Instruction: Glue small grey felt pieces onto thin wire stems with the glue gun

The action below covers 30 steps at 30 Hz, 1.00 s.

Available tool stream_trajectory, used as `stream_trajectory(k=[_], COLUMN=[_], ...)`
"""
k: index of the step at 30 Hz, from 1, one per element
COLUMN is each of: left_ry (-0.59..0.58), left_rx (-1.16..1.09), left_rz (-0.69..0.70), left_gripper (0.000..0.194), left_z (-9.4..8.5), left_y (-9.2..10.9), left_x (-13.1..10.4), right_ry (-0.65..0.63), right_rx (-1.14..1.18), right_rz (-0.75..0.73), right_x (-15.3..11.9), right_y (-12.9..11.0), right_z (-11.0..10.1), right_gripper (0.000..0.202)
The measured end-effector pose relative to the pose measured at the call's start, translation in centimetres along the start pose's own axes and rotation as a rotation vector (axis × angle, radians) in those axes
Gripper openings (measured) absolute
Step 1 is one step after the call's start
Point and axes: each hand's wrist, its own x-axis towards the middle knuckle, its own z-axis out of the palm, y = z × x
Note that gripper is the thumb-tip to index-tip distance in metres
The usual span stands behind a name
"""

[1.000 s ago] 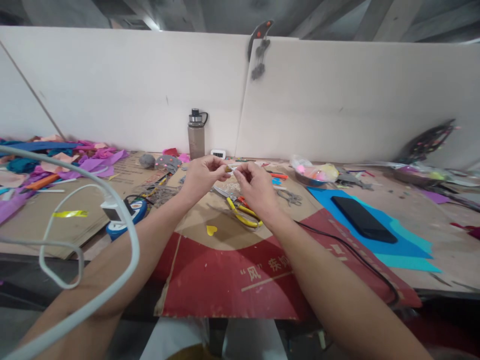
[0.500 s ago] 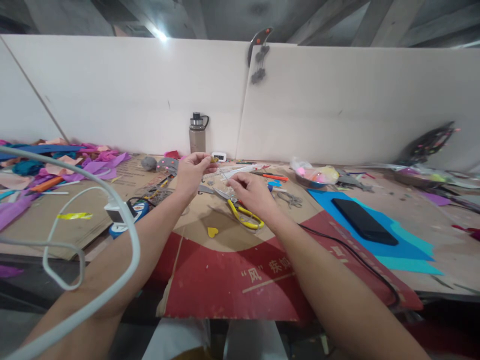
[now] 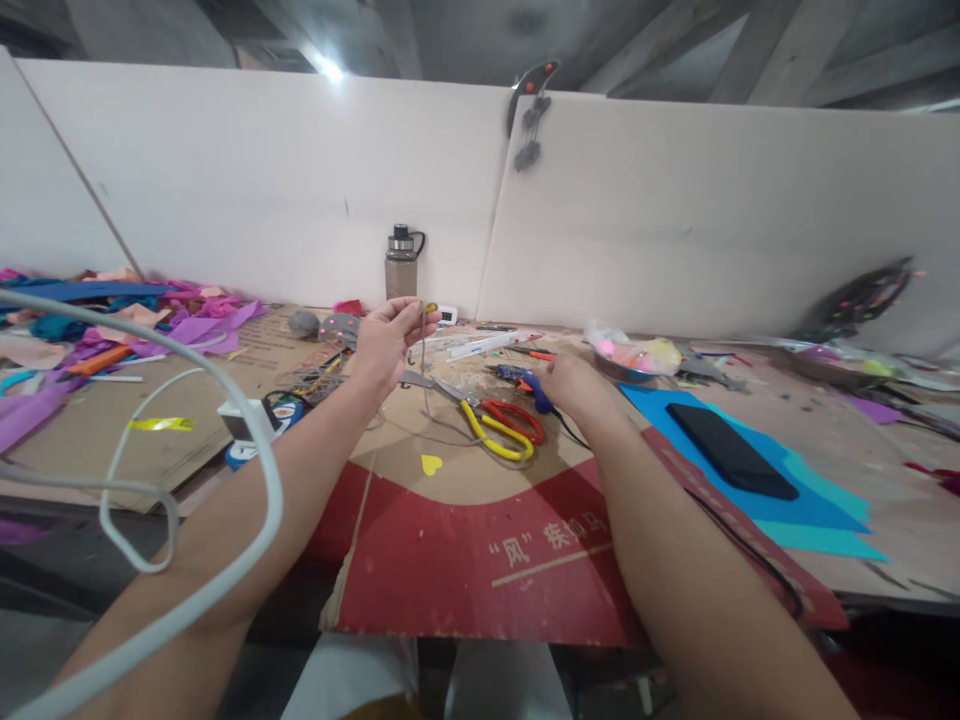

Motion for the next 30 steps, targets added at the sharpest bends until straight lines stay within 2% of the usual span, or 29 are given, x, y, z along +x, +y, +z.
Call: stream_trajectory(k=[3,8,13,17,19,21,23,26,30], left_ry=[-0.003,-0.046,-0.064,-0.053,-0.031,-0.006,0.013,0.051,0.095], left_rx=[0.008,0.074,0.147,0.161,0.171,0.165,0.145,0.113,0.083], left_rz=[0.021,0.012,-0.053,-0.062,-0.069,-0.085,-0.105,-0.13,-0.152], left_gripper=[0.006,0.012,0.018,0.018,0.017,0.017,0.017,0.015,0.012], left_z=[-0.1,0.0,0.2,-0.1,-0.3,-0.4,-0.5,-0.5,-0.4], left_y=[0.0,-0.6,-1.1,-1.3,-1.3,-1.3,-1.3,-1.3,-1.0], left_x=[0.0,-0.3,-0.8,-0.6,-0.5,-0.4,-0.3,-0.3,-0.3], right_ry=[-0.106,-0.119,-0.084,0.011,0.094,0.166,0.178,0.168,0.198], right_rx=[-0.004,0.126,0.315,0.51,0.722,1.007,1.155,1.113,0.93], right_rz=[-0.031,0.03,0.119,0.125,0.057,-0.082,-0.234,-0.36,-0.439], right_x=[0.4,0.8,1.0,0.9,0.5,-0.4,-1.6,-3.3,-4.3], right_y=[0.6,0.9,1.2,0.2,-1.0,-2.6,-4.0,-5.3,-5.5], right_z=[1.2,3.2,2.9,2.3,2.0,1.5,0.9,-0.1,-0.4], right_gripper=[0.024,0.022,0.029,0.007,0.017,0.033,0.042,0.042,0.035])
